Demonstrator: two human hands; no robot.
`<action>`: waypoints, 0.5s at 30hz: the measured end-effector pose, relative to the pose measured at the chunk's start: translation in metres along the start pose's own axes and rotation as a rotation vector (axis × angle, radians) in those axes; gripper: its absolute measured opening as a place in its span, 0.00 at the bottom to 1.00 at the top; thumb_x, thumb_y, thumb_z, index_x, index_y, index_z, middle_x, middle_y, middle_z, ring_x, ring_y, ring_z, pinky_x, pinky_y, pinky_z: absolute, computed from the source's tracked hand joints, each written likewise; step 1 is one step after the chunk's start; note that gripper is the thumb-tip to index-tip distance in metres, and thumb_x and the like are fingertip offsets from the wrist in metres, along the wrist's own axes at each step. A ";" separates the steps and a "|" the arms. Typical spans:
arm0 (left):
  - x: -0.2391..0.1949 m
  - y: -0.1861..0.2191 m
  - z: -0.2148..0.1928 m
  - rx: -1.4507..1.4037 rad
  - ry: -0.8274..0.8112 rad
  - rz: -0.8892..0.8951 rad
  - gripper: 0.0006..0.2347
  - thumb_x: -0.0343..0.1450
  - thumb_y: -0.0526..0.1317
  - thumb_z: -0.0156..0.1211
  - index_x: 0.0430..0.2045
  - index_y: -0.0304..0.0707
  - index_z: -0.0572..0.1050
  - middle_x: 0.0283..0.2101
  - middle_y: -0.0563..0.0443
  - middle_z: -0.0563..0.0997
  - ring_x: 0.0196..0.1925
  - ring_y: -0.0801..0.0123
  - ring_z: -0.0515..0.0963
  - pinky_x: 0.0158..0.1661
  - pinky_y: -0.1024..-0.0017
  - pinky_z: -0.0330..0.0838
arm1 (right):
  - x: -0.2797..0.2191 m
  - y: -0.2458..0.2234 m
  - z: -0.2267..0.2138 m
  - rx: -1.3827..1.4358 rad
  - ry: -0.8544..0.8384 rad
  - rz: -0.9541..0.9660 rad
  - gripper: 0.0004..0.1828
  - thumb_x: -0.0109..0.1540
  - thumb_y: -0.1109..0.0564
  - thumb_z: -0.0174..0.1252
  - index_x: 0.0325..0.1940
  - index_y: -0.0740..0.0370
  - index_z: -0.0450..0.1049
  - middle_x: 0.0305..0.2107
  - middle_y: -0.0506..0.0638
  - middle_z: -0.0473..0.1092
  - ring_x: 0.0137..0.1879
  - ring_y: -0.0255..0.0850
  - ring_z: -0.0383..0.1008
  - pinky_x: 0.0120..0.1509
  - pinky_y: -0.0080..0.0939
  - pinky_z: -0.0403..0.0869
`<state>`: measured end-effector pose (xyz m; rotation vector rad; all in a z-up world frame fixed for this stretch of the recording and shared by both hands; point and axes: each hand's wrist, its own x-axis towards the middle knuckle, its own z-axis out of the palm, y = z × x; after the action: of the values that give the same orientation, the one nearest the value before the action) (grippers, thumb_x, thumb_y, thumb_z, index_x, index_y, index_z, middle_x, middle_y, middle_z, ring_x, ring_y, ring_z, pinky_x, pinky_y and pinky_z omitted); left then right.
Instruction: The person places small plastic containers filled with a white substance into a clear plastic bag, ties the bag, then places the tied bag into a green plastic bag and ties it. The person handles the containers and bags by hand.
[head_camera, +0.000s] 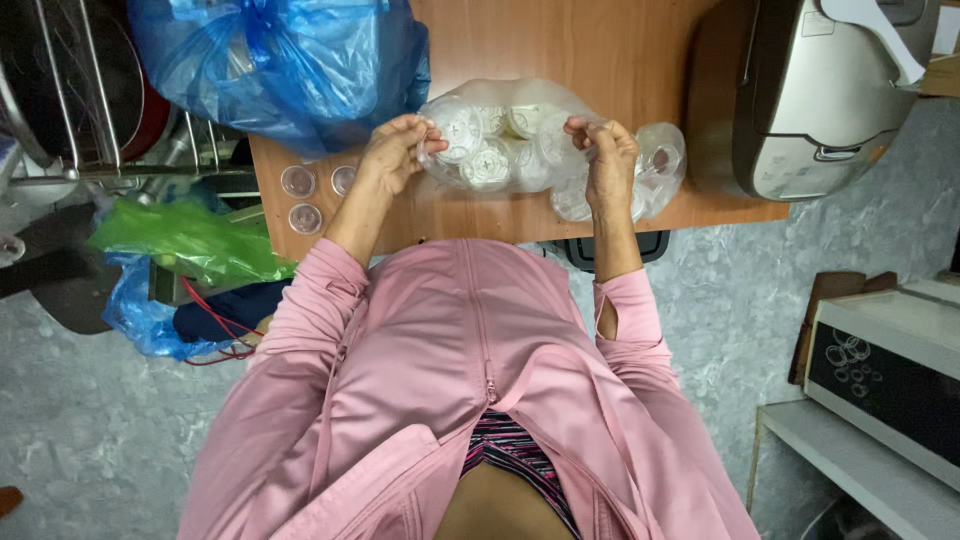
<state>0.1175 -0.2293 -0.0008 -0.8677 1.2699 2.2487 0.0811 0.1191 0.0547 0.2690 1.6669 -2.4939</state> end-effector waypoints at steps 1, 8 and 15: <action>0.000 0.000 0.000 -0.032 0.008 -0.019 0.03 0.75 0.34 0.56 0.35 0.41 0.77 0.39 0.49 0.86 0.39 0.64 0.88 0.34 0.68 0.80 | 0.000 -0.001 0.000 0.011 0.012 0.011 0.09 0.63 0.64 0.53 0.29 0.65 0.75 0.37 0.59 0.79 0.40 0.41 0.75 0.48 0.40 0.72; 0.007 0.004 0.000 0.053 0.046 0.051 0.04 0.75 0.36 0.57 0.34 0.39 0.78 0.38 0.47 0.86 0.37 0.65 0.87 0.35 0.71 0.77 | 0.004 0.001 0.003 0.075 -0.036 -0.039 0.10 0.63 0.66 0.54 0.26 0.62 0.71 0.39 0.59 0.79 0.39 0.38 0.72 0.48 0.39 0.71; 0.022 -0.006 -0.004 0.138 0.078 0.107 0.05 0.75 0.36 0.56 0.34 0.38 0.79 0.36 0.48 0.86 0.35 0.68 0.87 0.35 0.72 0.80 | 0.010 0.016 -0.007 0.076 -0.016 -0.013 0.10 0.62 0.66 0.56 0.26 0.62 0.72 0.38 0.59 0.80 0.39 0.39 0.74 0.47 0.38 0.71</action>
<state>0.1071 -0.2282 -0.0210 -0.8631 1.5209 2.1950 0.0755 0.1193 0.0359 0.2458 1.5751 -2.5657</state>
